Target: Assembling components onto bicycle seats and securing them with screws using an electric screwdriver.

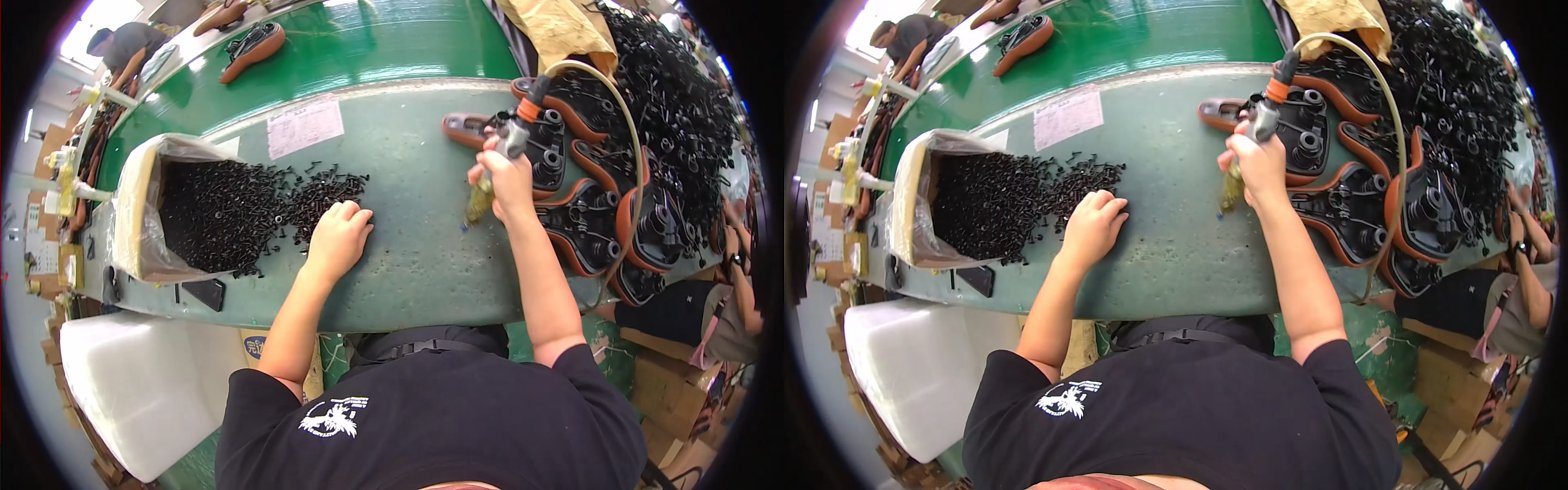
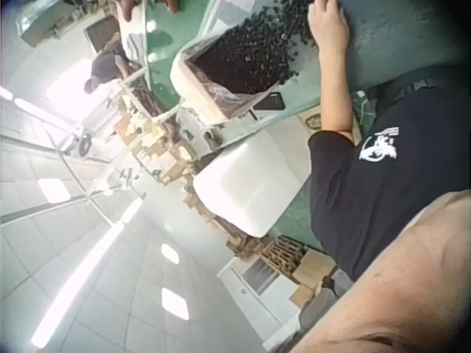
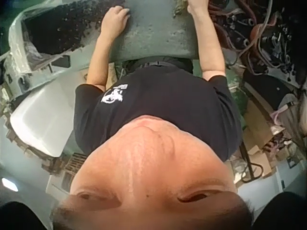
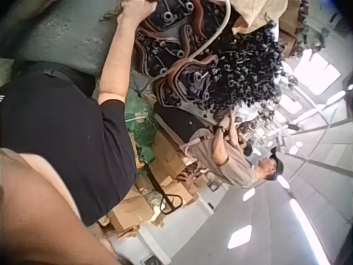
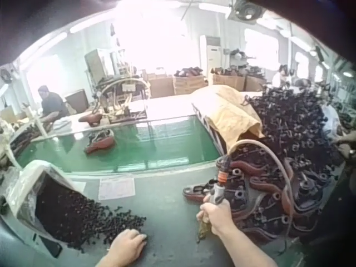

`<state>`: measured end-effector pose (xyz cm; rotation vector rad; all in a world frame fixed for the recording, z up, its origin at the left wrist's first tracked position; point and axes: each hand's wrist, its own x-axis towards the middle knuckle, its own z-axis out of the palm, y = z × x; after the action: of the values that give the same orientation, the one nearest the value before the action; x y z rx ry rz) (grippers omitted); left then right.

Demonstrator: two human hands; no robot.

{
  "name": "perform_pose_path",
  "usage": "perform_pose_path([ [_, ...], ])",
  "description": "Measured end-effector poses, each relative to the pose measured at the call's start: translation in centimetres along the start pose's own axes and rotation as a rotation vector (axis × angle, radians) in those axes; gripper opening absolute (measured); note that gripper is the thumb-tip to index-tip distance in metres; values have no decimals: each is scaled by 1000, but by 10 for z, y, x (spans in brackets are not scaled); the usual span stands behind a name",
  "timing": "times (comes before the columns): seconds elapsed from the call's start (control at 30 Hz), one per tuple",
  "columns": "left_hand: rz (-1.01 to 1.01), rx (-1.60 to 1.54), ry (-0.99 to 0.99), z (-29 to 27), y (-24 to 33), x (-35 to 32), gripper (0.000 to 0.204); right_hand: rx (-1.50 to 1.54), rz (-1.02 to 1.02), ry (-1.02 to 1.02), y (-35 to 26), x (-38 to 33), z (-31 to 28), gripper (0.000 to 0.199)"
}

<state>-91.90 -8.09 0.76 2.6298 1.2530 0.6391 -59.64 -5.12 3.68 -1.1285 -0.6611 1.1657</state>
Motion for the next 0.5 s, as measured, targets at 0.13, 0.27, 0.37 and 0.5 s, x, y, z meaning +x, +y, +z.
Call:
perform_pose_path([
  [0.13,-38,-20,63,3,-5,-8,15,-176,175,-242,-12,-64,-23,22],
  [0.27,-72,-46,80,3,-4,-7,15,-292,299,-406,-28,-127,-50,25],
  [0.37,-224,-305,192,7,5,-10,16,-364,374,-475,-37,-152,-65,26],
  [0.5,-474,-1036,486,-1,29,-13,15,-506,127,-462,-71,-169,-67,29],
])
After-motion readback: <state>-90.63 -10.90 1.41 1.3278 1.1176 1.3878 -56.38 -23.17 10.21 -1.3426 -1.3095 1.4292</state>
